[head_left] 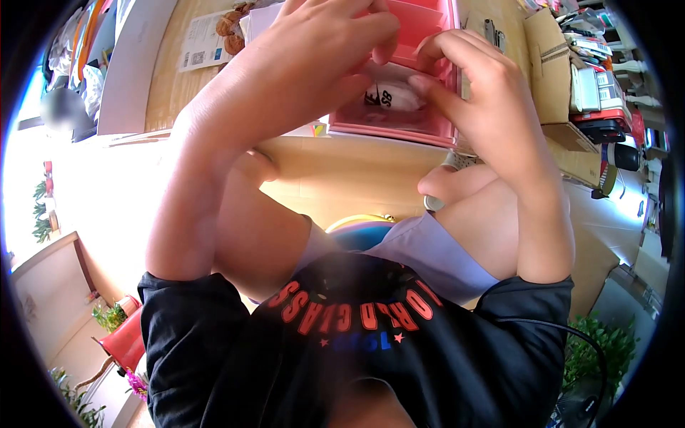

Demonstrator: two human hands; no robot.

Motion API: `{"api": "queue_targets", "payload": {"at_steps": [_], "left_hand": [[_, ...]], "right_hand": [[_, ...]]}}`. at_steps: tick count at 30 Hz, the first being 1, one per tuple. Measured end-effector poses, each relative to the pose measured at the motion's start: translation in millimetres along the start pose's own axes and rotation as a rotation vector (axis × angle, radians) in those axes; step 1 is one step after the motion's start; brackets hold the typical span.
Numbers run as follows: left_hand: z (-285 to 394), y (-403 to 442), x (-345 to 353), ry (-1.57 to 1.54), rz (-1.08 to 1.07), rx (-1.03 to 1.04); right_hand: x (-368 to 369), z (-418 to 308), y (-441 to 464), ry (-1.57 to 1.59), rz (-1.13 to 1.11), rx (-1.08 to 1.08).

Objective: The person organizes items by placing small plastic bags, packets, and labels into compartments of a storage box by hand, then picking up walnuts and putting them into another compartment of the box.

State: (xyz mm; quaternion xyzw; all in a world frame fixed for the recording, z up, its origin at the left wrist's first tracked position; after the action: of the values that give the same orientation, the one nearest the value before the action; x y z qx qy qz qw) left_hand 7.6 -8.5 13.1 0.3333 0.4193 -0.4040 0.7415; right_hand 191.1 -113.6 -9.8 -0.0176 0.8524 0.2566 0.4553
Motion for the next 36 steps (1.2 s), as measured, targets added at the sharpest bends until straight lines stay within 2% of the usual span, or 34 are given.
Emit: {"api": "queue_targets", "payload": {"at_steps": [5, 7, 11, 12, 13, 16, 17, 19, 20, 23, 25, 26, 29, 32, 36], "left_hand": [[-4, -3, 7, 0.055, 0.138, 0.06], [-2, -3, 8, 0.044, 0.125, 0.011], [0, -3, 4, 0.02, 0.148, 0.01], [-6, -3, 1, -0.004, 0.22, 0.025], [-12, -5, -5, -0.063, 0.253, -0.042], [-26, -5, -26, -0.254, 0.321, -0.458], [-43, -8, -25, -0.204, 0.41, -0.457], [-34, -14, -28, -0.038, 0.351, -0.596], [-43, -13, -31, -0.112, 0.248, -0.728], [-63, -19, -23, -0.108, 0.183, -0.714], [-56, -21, -20, 0.175, 0.226, -0.558], [-77, -20, -13, 0.17, 0.213, -0.535], [-62, -22, -13, 0.31, 0.173, -0.572], [-68, -23, -12, 0.279, 0.154, -0.573], [-78, -25, -13, 0.067, 0.181, -0.583]], "right_hand": [[3, -1, 0, -0.034, 0.011, -0.091], [8, 0, -3, -0.083, 0.015, -0.135], [10, -3, -4, -0.116, -0.003, -0.128], [9, -3, -3, -0.092, -0.013, -0.106], [8, -3, -3, -0.068, -0.023, -0.087], [5, -4, -3, -0.105, 0.013, -0.095], [4, -6, -3, -0.133, 0.021, -0.08], [1, -11, -3, -0.188, 0.037, -0.053], [1, -12, -3, -0.173, 0.05, -0.043], [0, -13, -3, -0.145, 0.079, -0.034], [0, -13, -3, -0.153, 0.095, -0.052], [-2, -14, -3, -0.147, 0.081, -0.051], [-5, -17, -2, -0.149, 0.056, -0.053], [-4, -16, -3, -0.167, 0.063, -0.057], [-3, -13, -5, -0.159, 0.062, -0.039]]}}
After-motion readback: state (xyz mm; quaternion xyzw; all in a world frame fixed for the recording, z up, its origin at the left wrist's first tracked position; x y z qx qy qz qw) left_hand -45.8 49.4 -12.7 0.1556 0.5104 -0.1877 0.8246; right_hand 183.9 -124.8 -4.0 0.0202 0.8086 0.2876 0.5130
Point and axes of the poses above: each hand's wrist, its own y-axis towards the middle knuckle, its own x-axis out of the palm, z = x × y, the point moved 2 cm from there along y, towards the middle knuckle, and after that the axes turned 13 degrees about -x, right-handed, at the moved point
